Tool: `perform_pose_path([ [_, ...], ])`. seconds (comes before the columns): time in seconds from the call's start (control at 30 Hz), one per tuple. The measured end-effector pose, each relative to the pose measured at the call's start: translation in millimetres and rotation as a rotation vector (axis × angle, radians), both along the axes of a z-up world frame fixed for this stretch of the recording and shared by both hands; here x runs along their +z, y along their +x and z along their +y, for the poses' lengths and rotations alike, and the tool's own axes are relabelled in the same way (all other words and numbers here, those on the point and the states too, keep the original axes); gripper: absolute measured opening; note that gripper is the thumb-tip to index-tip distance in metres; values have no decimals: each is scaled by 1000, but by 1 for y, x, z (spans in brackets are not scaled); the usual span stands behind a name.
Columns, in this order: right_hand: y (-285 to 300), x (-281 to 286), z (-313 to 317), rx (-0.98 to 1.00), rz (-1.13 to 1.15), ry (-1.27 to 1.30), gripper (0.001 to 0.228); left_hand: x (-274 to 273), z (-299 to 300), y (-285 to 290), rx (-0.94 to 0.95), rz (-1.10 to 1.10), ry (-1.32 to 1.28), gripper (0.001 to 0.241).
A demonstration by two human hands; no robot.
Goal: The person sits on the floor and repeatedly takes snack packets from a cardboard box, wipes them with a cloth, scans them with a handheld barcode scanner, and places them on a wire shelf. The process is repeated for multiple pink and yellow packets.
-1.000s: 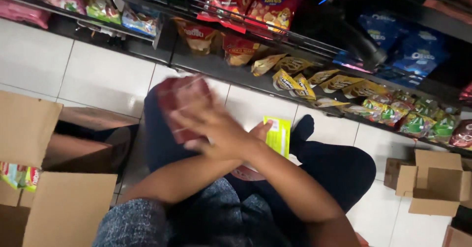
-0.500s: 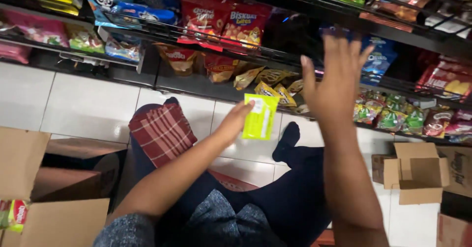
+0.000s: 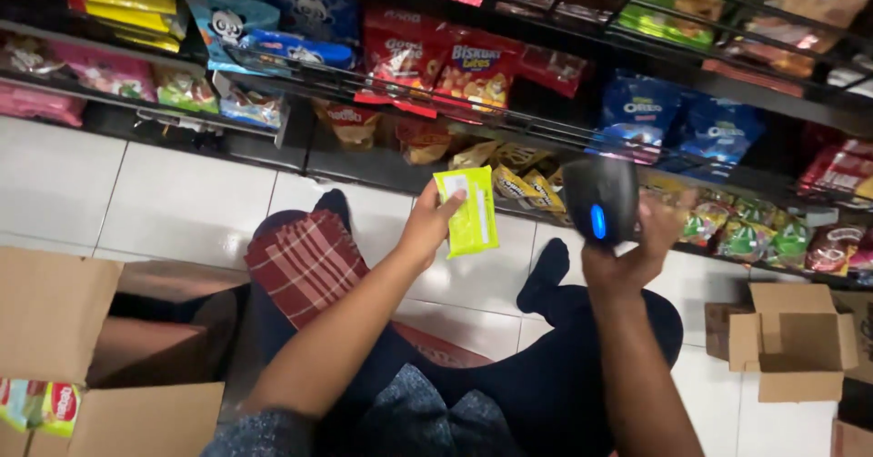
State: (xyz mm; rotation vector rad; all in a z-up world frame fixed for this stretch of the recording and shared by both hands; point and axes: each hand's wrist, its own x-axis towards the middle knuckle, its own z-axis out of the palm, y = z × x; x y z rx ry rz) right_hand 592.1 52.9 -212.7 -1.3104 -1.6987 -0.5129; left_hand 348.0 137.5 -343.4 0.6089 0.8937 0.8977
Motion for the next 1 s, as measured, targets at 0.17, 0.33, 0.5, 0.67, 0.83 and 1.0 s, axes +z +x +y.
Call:
perform_pose_path([
  [0.17, -14, -46, -19, 162, 369, -483, 67, 45, -2, -17, -70, 434, 488, 47],
  [0.33, -18, -51, -9, 183, 318, -742, 58, 69, -6, -25, -154, 631, 797, 59],
  [0.5, -18, -48, -5, 153, 307, -867, 45, 64, -7, -22, -423, 814, 838, 53],
  [0.67, -20, -40, -4, 139, 255, -895, 45, 69, -4, -20, -446, 807, 870, 62],
  [0.83, -20, -37, -8, 114, 278, -877, 43, 74, -4, -21, -483, 820, 844, 64],
  [1.0, -17, -38, -9, 110, 211, -822, 33, 73, -5, -21, -485, 812, 863, 68],
])
